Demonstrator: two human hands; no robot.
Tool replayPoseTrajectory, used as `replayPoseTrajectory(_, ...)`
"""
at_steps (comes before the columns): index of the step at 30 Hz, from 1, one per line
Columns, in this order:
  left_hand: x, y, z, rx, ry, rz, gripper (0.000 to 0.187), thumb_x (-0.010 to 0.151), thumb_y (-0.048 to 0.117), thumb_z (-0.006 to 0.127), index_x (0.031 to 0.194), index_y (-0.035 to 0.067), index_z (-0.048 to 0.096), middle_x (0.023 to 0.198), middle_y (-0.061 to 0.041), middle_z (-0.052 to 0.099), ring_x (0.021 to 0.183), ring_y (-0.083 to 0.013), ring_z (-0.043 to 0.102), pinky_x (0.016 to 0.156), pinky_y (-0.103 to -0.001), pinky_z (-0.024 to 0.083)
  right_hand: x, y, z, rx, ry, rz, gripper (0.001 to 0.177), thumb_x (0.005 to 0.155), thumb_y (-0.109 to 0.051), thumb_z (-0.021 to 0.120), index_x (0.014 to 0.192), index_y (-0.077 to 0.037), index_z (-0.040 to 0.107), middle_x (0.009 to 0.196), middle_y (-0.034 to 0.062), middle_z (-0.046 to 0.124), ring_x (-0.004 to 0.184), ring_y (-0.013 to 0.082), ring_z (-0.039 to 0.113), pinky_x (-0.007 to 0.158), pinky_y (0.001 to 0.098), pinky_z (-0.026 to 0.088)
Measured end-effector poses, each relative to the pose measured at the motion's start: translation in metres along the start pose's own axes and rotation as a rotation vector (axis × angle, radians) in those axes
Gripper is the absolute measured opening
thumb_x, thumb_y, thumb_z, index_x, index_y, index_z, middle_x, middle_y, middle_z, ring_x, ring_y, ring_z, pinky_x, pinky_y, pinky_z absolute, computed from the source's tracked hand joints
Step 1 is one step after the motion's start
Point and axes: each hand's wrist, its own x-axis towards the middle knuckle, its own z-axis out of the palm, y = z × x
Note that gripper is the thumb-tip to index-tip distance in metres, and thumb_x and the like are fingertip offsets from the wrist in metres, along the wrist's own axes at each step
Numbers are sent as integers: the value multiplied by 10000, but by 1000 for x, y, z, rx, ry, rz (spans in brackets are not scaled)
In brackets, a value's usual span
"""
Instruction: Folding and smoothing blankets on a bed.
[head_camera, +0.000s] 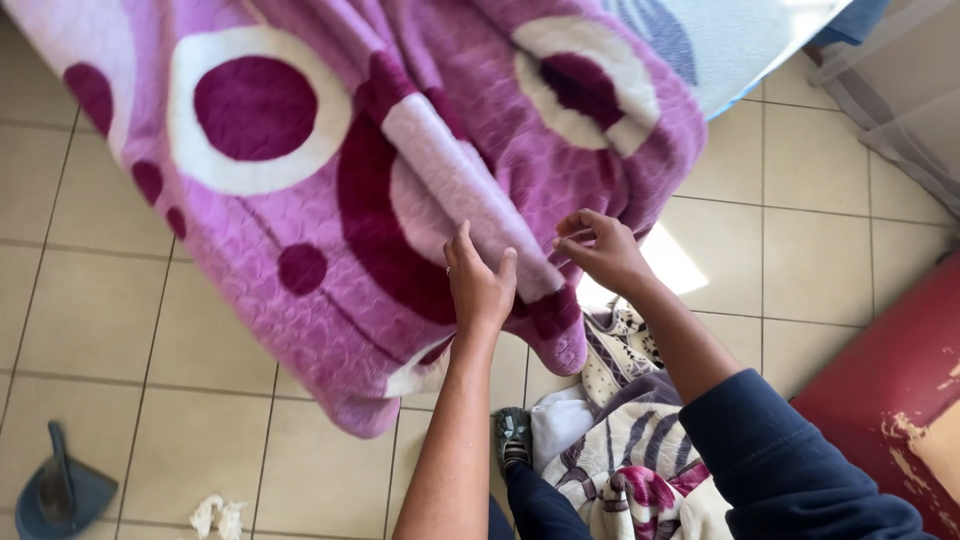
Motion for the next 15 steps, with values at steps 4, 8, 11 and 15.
replayPoseTrajectory(4,32,32,18,76,-80,-16,781,839,224,753,1466,-52,378,1463,-269,416,1318,-432,484,1107,-525,392,20,13,-38,62,106,77,344,901,-241,745,1179,-43,703,1143,140,764,1058,229,742,948,381,589)
replayPoseTrajectory(8,74,55,37,187,-113,16,561,826,203,768,1303,-4,555,1408,-216,499,1324,-394,500,1105,-510,382,53,31,-74,169,340,211,500,844,-176,760,1309,-77,605,1348,110,629,1169,292,660,979,425,539)
replayPoseTrajectory(11,111,61,62,78,-149,63,451,841,203,762,1231,19,628,1358,-186,564,1293,-369,546,1097,-480,422,94,51,-105,-67,528,101,683,760,-162,867,1353,-37,550,1409,175,548,1317,353,499,1096,458,404)
replayPoseTrajectory(15,146,77,81,-76,-254,-32,432,848,234,747,1224,40,657,1274,-156,650,1205,-321,641,1057,-431,511,150,71,-125,-273,633,-58,1055,561,-180,1001,1397,106,425,1473,334,409,1400,517,310,1108,586,269)
